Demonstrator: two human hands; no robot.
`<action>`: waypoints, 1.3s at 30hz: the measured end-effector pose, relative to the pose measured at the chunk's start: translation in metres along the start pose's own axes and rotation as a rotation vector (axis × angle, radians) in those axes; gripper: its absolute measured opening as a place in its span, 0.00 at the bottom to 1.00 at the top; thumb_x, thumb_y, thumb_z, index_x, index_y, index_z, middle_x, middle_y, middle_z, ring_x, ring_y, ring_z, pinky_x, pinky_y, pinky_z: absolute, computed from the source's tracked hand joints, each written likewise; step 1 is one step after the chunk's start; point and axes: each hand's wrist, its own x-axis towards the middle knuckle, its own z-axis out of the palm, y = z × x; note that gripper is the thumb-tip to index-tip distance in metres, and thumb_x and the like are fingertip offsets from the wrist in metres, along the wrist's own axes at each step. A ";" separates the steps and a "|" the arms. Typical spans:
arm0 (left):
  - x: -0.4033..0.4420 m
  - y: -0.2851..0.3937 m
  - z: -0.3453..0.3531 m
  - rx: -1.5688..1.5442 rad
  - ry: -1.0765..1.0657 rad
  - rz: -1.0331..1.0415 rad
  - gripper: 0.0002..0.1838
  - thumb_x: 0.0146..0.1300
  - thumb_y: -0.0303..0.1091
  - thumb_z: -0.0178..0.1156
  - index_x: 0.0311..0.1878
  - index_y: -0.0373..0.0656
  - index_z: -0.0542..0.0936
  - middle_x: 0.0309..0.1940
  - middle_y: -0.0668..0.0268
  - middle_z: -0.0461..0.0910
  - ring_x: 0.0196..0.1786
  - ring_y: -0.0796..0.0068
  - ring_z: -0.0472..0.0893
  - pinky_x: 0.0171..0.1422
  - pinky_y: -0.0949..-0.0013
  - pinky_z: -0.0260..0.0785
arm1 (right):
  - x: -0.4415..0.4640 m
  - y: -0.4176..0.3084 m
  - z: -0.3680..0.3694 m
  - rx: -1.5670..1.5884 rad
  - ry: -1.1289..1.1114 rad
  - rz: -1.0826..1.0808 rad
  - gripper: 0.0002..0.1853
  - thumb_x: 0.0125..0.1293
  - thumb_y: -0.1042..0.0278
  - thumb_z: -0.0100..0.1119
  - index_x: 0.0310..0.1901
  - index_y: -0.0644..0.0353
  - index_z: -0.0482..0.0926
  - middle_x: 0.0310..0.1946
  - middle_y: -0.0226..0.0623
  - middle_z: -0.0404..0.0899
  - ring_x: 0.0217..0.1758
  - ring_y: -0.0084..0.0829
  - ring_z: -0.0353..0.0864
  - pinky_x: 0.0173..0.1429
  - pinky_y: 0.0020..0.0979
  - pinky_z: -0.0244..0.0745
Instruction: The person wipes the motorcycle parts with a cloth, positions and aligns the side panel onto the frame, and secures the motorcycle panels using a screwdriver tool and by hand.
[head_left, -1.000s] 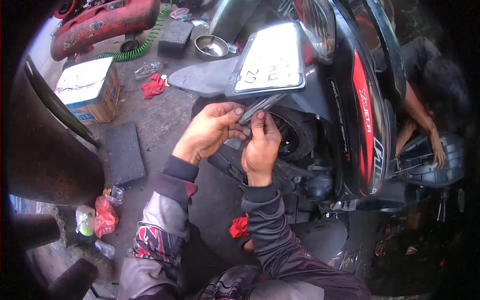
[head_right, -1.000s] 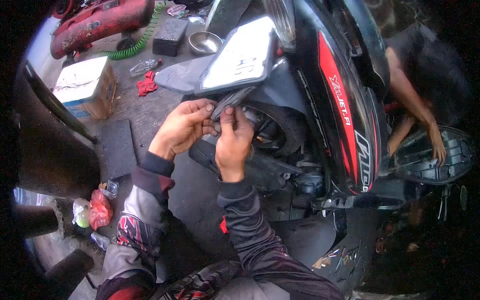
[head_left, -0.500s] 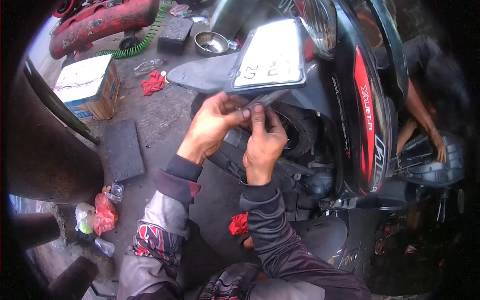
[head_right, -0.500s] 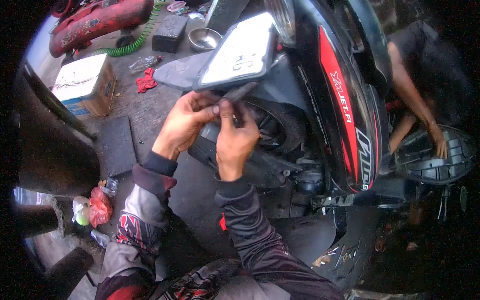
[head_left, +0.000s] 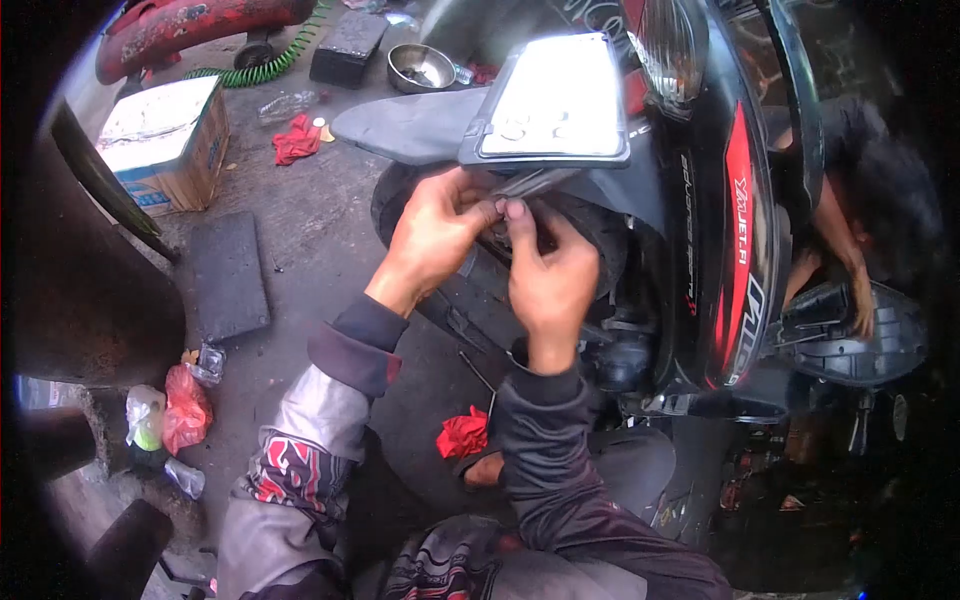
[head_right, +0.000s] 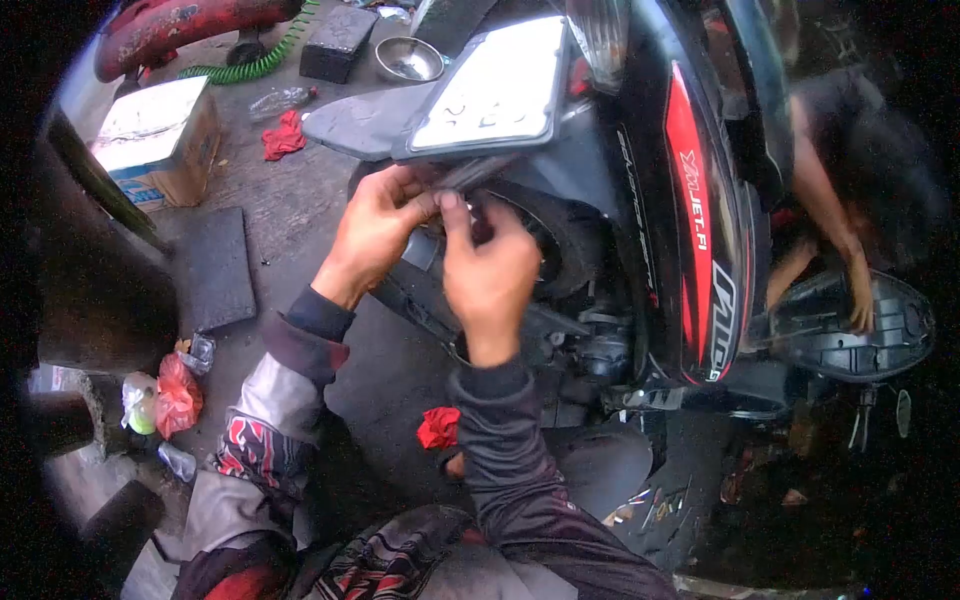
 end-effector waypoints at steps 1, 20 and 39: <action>0.000 -0.003 0.005 0.050 0.109 0.183 0.14 0.68 0.23 0.62 0.55 0.27 0.78 0.44 0.59 0.86 0.45 0.74 0.83 0.48 0.69 0.75 | -0.004 -0.006 -0.012 -0.006 0.035 0.003 0.21 0.67 0.54 0.69 0.43 0.70 0.85 0.31 0.47 0.86 0.36 0.37 0.86 0.46 0.37 0.78; 0.029 -0.020 0.012 -0.701 -0.338 -0.310 0.26 0.77 0.50 0.54 0.51 0.30 0.80 0.18 0.77 0.64 0.16 0.89 0.58 0.19 0.81 0.50 | 0.108 -0.066 -0.123 -1.065 0.223 -1.125 0.54 0.54 0.38 0.74 0.69 0.76 0.64 0.63 0.63 0.73 0.66 0.56 0.75 0.75 0.51 0.66; 0.016 -0.011 0.052 0.507 0.440 0.394 0.33 0.62 0.61 0.68 0.22 0.36 0.81 0.14 0.65 0.73 0.18 0.72 0.69 0.25 0.63 0.62 | 0.123 -0.039 -0.139 -1.265 0.367 -1.178 0.41 0.60 0.59 0.70 0.70 0.72 0.64 0.69 0.56 0.70 0.69 0.54 0.73 0.73 0.47 0.69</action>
